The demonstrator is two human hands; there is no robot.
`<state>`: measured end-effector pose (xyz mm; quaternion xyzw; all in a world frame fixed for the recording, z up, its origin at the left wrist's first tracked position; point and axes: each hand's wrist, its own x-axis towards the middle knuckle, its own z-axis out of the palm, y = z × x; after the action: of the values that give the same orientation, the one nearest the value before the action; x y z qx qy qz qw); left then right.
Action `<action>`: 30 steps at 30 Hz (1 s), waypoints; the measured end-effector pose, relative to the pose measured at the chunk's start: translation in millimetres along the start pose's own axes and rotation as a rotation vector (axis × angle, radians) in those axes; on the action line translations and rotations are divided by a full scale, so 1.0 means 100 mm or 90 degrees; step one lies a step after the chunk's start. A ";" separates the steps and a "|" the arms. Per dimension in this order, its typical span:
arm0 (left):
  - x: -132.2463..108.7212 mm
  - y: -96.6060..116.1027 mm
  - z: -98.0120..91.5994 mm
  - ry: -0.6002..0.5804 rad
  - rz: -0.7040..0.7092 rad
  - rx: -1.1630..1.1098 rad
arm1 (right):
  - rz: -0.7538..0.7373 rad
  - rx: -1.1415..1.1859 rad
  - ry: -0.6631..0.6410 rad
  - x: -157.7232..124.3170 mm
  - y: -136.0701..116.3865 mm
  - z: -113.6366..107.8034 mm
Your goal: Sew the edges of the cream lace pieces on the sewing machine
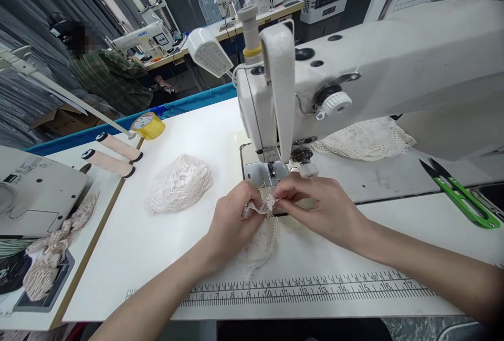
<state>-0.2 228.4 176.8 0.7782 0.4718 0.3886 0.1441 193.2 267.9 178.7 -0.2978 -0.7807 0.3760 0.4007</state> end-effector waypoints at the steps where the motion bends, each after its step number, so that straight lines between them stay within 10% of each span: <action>1: 0.00 0.01 0.00 0.000 -0.008 -0.008 | -0.020 -0.011 0.001 0.00 0.00 0.00; 18: 0.01 0.07 -0.02 -0.023 -0.080 -0.052 | -0.119 -0.050 0.007 -0.01 0.03 0.01; 30: -0.04 0.00 0.00 0.038 0.093 0.094 | -0.161 -0.042 0.010 -0.02 0.04 -0.01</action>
<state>-1.4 224.5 175.1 0.8069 0.4455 0.3855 0.0435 195.5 269.0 175.5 -0.2129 -0.8209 0.2938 0.4410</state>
